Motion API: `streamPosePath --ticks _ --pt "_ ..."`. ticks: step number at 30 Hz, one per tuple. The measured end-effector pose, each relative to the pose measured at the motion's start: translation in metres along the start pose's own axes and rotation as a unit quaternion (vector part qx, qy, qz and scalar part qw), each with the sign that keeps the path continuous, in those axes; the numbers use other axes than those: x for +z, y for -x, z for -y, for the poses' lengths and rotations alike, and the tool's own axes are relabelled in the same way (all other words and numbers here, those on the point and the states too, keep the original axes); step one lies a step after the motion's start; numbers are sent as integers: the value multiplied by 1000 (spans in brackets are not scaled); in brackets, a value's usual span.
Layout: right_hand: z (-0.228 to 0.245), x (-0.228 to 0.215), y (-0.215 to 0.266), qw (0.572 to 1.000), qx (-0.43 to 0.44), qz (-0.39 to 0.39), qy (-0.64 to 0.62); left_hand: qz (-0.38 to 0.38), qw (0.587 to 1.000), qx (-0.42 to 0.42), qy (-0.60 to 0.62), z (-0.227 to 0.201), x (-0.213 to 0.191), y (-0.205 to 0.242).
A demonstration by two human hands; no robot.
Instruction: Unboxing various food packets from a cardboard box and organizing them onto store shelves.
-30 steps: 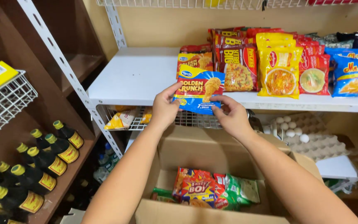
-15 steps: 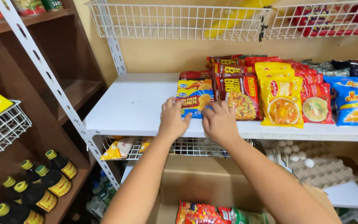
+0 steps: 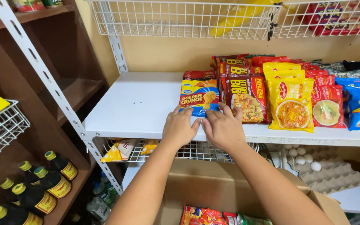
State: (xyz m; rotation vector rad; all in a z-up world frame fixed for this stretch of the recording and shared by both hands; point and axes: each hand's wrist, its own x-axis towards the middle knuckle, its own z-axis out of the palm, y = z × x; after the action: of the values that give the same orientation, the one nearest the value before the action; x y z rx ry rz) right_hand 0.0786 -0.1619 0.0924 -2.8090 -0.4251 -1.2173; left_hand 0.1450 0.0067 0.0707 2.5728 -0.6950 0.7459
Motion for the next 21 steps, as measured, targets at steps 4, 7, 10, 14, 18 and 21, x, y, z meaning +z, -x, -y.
streamPosePath --ticks 4,7,10,14,18,21 --pt "-2 6 1 1000 4 9 8 -6 1000 -4 4 -8 -14 1" --pt "-4 9 0 1000 9 22 3 53 997 -44 21 -14 -25 3" --pt "-3 7 -2 998 21 52 6 12 1000 -13 3 -10 -15 2" --pt "-4 9 -3 996 37 80 4 14 1000 -20 13 -8 -13 1" --pt "-4 10 -2 996 38 76 1 18 999 -25 11 -9 -12 1" --pt "-2 6 -3 995 44 87 1 11 1000 -24 9 -8 -9 1"
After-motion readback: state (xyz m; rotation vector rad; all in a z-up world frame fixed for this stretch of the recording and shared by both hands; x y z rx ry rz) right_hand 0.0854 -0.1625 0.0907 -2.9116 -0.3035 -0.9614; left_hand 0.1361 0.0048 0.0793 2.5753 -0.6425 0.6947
